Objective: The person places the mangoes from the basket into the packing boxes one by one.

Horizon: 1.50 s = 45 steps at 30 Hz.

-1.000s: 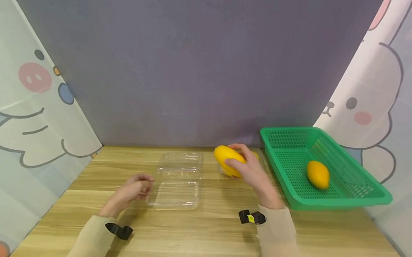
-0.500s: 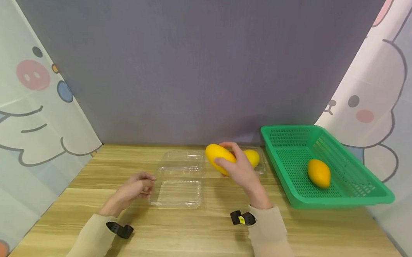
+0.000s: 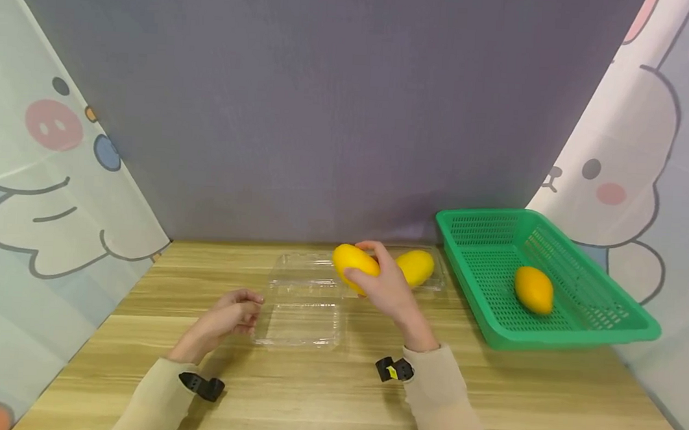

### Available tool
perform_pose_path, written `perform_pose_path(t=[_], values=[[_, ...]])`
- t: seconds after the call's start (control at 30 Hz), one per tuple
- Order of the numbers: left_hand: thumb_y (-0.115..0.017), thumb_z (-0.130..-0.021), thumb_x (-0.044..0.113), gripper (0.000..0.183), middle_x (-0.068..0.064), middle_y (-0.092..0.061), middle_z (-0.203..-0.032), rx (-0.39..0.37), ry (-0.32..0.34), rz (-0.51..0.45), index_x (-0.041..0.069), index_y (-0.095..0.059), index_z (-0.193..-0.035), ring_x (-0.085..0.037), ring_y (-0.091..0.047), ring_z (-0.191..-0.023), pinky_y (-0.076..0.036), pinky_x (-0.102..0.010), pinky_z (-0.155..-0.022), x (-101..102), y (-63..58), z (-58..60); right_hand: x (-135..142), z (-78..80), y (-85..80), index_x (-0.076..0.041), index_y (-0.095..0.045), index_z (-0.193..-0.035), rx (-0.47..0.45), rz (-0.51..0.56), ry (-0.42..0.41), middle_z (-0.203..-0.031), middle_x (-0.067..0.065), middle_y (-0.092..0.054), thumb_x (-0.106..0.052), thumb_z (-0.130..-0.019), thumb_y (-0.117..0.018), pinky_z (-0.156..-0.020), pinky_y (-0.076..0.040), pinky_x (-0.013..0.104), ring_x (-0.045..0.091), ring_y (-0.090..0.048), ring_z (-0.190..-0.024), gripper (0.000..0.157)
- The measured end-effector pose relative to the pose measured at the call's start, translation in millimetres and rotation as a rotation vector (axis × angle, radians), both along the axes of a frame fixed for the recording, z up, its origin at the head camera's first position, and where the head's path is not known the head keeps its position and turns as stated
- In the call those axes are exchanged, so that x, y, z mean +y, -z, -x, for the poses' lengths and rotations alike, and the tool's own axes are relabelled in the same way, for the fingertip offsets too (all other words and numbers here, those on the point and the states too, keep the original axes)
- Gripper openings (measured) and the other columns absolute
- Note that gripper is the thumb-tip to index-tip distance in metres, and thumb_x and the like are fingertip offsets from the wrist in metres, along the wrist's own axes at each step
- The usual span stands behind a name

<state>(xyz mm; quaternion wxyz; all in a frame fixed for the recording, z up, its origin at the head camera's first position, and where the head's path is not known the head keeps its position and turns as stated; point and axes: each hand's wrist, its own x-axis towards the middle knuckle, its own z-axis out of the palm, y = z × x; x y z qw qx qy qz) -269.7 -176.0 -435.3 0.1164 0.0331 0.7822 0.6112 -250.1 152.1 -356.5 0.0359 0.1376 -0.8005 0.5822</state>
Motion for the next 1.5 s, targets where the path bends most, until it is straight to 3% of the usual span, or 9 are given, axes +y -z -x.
perform_pose_path(t=[0.2,0.47,0.87,1.1,1.3,1.5], values=[[-0.052,-0.098,0.006,0.031,-0.014,-0.054,-0.092,-0.003,-0.001,-0.008,-0.010,-0.051,-0.125,-0.020,-0.054,-0.074,-0.055,-0.029,-0.064,0.8,0.0,0.1,-13.3,0.7,4.9,-0.008,-0.046,-0.143,0.035,-0.040,-0.001,-0.125,0.020,-0.057,-0.021,-0.094,-0.069,-0.075,-0.054,0.035,0.027,-0.060,-0.092,0.055],[-0.051,-0.098,0.005,0.031,-0.013,-0.053,-0.091,-0.005,0.008,-0.005,-0.011,-0.050,-0.125,-0.020,-0.053,-0.073,-0.054,-0.028,-0.063,2.0,-1.2,-1.8,-32.0,1.9,18.6,-0.014,-0.051,-0.141,0.076,-0.136,0.018,-0.124,0.014,-0.061,-0.023,-0.091,-0.072,-0.077,-0.051,0.036,0.026,-0.059,-0.095,0.055],[-0.051,-0.098,0.005,0.032,-0.011,-0.053,-0.089,-0.015,0.009,-0.011,-0.011,-0.049,-0.125,-0.019,-0.052,-0.071,-0.053,-0.028,-0.061,3.6,-1.2,-3.3,-60.3,-0.7,34.8,-0.015,-0.054,-0.138,0.059,-0.238,-0.010,-0.117,0.008,-0.063,-0.029,-0.086,-0.076,-0.071,-0.051,0.035,0.021,-0.058,-0.090,0.058],[-0.051,-0.098,0.006,0.034,-0.010,-0.053,-0.088,-0.021,0.035,-0.002,-0.012,-0.046,-0.127,-0.018,-0.053,-0.071,-0.054,-0.028,-0.062,4.6,-4.5,-4.8,-70.1,-2.5,46.0,-0.014,-0.054,-0.139,0.096,-0.333,0.005,-0.126,0.005,-0.062,-0.032,-0.086,-0.077,-0.079,-0.051,0.038,0.019,-0.058,-0.098,0.060],[-0.051,-0.099,0.007,0.033,-0.010,-0.052,-0.086,-0.024,0.027,-0.006,-0.011,-0.047,-0.126,-0.019,-0.053,-0.071,-0.055,-0.030,-0.062,7.6,-6.0,-6.8,-75.8,-5.2,50.7,-0.014,-0.055,-0.138,0.105,-0.386,-0.006,-0.127,0.007,-0.059,-0.034,-0.086,-0.075,-0.078,-0.050,0.039,0.020,-0.057,-0.098,0.060],[-0.050,-0.098,0.006,0.034,-0.010,-0.052,-0.086,-0.026,0.044,-0.020,-0.012,-0.045,-0.126,-0.019,-0.052,-0.072,-0.055,-0.029,-0.064,7.9,-5.0,-6.5,-82.5,-5.8,58.4,-0.013,-0.054,-0.140,0.095,-0.435,-0.031,-0.132,0.011,-0.060,-0.032,-0.085,-0.076,-0.088,-0.051,0.049,0.026,-0.058,-0.108,0.062]])
